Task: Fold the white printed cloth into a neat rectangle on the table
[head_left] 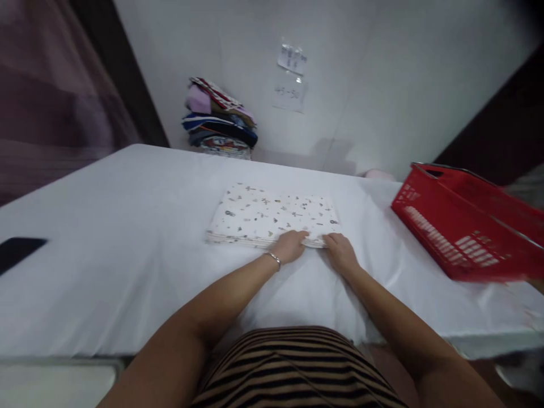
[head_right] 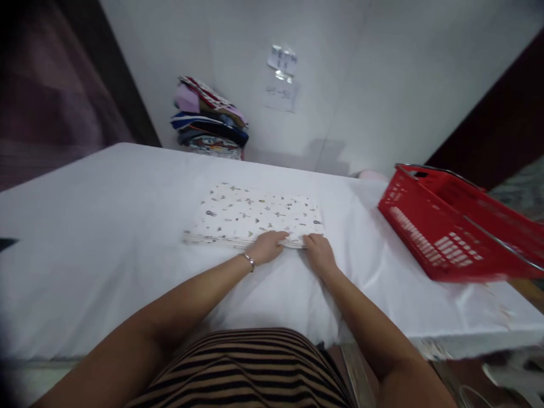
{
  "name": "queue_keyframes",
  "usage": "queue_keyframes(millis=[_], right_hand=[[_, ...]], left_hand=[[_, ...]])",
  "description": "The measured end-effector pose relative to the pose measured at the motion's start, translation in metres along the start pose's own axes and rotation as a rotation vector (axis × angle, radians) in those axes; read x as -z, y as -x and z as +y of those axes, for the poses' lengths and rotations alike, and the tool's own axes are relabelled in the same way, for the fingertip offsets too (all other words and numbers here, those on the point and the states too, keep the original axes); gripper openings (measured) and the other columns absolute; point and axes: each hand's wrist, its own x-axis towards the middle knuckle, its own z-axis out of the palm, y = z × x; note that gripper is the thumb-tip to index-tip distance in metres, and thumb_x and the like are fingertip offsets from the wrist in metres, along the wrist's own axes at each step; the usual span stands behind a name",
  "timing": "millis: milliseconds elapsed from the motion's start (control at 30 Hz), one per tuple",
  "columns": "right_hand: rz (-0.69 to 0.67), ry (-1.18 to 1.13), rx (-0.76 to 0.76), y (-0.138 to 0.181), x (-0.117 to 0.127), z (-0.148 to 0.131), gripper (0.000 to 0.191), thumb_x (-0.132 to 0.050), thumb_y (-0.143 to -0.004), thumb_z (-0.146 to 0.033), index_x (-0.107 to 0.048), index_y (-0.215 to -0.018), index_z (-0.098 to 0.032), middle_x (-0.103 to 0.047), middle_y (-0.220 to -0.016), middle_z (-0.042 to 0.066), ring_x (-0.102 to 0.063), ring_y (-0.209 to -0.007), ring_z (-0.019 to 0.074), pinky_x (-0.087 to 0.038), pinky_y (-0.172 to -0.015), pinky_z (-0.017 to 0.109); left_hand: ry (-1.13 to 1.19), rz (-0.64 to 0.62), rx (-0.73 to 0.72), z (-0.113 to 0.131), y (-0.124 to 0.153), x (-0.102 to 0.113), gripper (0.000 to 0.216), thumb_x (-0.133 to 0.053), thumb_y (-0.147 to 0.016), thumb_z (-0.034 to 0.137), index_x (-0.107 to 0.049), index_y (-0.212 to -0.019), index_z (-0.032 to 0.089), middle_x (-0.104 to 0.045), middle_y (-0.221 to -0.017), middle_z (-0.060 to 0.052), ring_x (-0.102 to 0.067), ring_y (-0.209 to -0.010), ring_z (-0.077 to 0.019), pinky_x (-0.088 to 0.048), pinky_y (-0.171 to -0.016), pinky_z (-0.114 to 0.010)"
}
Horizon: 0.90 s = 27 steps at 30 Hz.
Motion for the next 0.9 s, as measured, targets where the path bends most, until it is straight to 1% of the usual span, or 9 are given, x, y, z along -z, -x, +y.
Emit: queue_keyframes(millis=[67,133,233,333,500,633,733,900], right_hand=[[0.044,-0.005,0.076,0.005,-0.006,0.010,0.035,-0.037,-0.085,-0.016,-0.060,-0.112,-0.016,-0.058,-0.109,0.014,-0.049,-0.098,0.0252,-0.039,-0.087,0.037],[0.089,-0.004,0.149,0.009,-0.015,0.020,0.034,-0.038,-0.085,-0.016,-0.060,-0.111,-0.017,-0.058,-0.105,0.013,-0.050,-0.095,0.0248,-0.039,-0.089,0.038],[0.163,-0.013,0.231,0.012,-0.025,0.031,0.034,-0.040,-0.084,-0.014,-0.060,-0.111,-0.016,-0.058,-0.102,0.012,-0.051,-0.092,0.0243,-0.042,-0.085,0.039],[0.204,-0.013,0.274,0.012,-0.030,0.036,0.034,-0.041,-0.084,-0.015,-0.059,-0.112,-0.016,-0.058,-0.100,0.012,-0.052,-0.090,0.0243,-0.044,-0.084,0.040],[0.225,-0.007,0.268,0.013,-0.034,0.037,0.034,-0.041,-0.083,-0.018,-0.059,-0.112,-0.019,-0.058,-0.101,0.011,-0.053,-0.090,0.0245,-0.045,-0.081,0.041],[0.232,0.011,0.265,0.013,-0.036,0.038,0.034,-0.039,-0.084,-0.021,-0.060,-0.110,-0.015,-0.058,-0.101,0.012,-0.053,-0.090,0.0254,-0.044,-0.084,0.042],[0.220,0.013,0.261,0.014,-0.038,0.039,0.035,-0.038,-0.083,-0.021,-0.060,-0.110,-0.015,-0.059,-0.101,0.013,-0.054,-0.090,0.0257,-0.044,-0.082,0.041],[0.217,-0.008,0.256,0.014,-0.041,0.041,0.034,-0.039,-0.084,-0.022,-0.061,-0.109,-0.016,-0.060,-0.101,0.013,-0.054,-0.091,0.0261,-0.045,-0.080,0.041]], left_hand=[[-0.093,0.012,-0.097,0.002,0.007,-0.005,0.040,-0.043,-0.080,0.012,-0.052,-0.118,0.020,-0.063,-0.106,-0.006,-0.055,-0.098,-0.0196,-0.041,-0.082,-0.031],[-0.176,0.034,-0.197,0.003,0.012,-0.009,0.035,-0.042,-0.079,0.008,-0.054,-0.110,0.019,-0.062,-0.102,-0.005,-0.052,-0.098,-0.0196,-0.039,-0.080,-0.031],[-0.275,0.080,-0.239,-0.002,0.019,-0.012,0.030,-0.042,-0.078,0.006,-0.052,-0.104,0.016,-0.061,-0.103,-0.005,-0.049,-0.097,-0.0198,-0.036,-0.077,-0.032],[-0.337,0.099,-0.221,-0.012,0.027,-0.007,0.029,-0.042,-0.080,0.006,-0.050,-0.107,0.015,-0.060,-0.102,-0.005,-0.048,-0.094,-0.0197,-0.034,-0.074,-0.032],[-0.404,0.099,-0.179,-0.036,0.046,0.008,0.026,-0.041,-0.081,0.005,-0.050,-0.104,0.015,-0.059,-0.100,-0.006,-0.047,-0.094,-0.0190,-0.031,-0.074,-0.032],[-0.431,0.109,-0.102,-0.056,0.063,0.021,0.029,-0.041,-0.080,0.004,-0.050,-0.105,0.015,-0.059,-0.101,-0.006,-0.046,-0.094,-0.0190,-0.031,-0.075,-0.032],[-0.443,0.131,-0.045,-0.070,0.075,0.030,0.033,-0.042,-0.078,0.003,-0.050,-0.108,0.016,-0.058,-0.102,-0.006,-0.046,-0.095,-0.0193,-0.031,-0.077,-0.032],[-0.472,0.182,0.036,-0.090,0.089,0.042,0.029,-0.041,-0.079,0.003,-0.053,-0.102,0.016,-0.058,-0.100,-0.007,-0.047,-0.094,-0.0200,-0.032,-0.079,-0.034]])
